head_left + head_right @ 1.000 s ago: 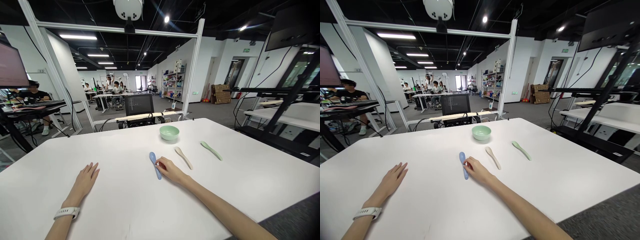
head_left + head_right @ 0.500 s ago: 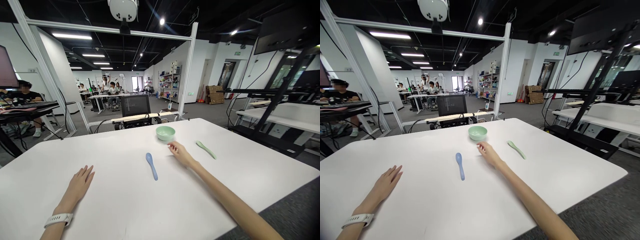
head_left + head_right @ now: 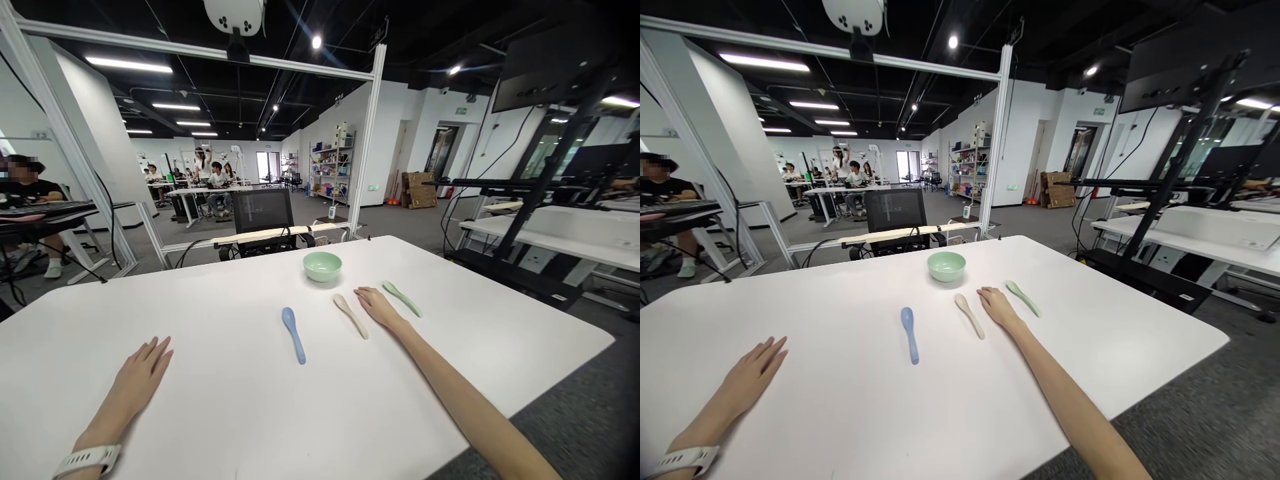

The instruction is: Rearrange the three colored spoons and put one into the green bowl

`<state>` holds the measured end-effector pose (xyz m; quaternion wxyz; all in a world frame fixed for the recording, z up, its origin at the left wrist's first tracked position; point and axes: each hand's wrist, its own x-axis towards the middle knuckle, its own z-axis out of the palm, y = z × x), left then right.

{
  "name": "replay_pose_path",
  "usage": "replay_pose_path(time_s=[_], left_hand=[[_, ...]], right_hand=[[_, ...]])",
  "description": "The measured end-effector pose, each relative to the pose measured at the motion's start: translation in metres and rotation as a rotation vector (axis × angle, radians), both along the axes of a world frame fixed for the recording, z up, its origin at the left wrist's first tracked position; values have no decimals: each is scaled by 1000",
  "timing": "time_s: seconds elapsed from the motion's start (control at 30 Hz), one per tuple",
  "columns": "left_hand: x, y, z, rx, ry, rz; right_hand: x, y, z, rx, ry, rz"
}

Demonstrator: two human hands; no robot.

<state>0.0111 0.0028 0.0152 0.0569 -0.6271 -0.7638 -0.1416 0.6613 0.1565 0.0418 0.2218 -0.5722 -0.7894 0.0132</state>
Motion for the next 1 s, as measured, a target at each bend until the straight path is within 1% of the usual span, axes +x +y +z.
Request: replay_pose_path(time_s=[0.17,0.3,0.37,0.47,0.57,0.67,0.73,0.8,0.9,1.0], left_hand=[[2,2,2,3,5,13],[4,3,2,23,17,8],[4,3,2,18,18,7],[6,1,3,-25,6,11],[8,-1,3,-35,-8,20],[7,0,1,-24,-10,23],[6,1,-1,-11,-5,19],[4,2,-3,4,2,11],[3,3,-4,0,12,12],[6,2,-2,-9,6,20]], right_hand=[[-3,-4,5,-10,53,-24],[-6,-13,17,-12,151,-53],[-12,-23,24,-27,211,-56],[-27,-47,30,-100,255,-50],[-45,-74,28,-146,261,-64],[-53,-87,26,-154,282,-78],[-51,-84,30,-112,313,-91],[-46,-73,42,-26,334,-99],[-45,-41,74,71,319,-90],[-57,-1,108,74,244,-51]])
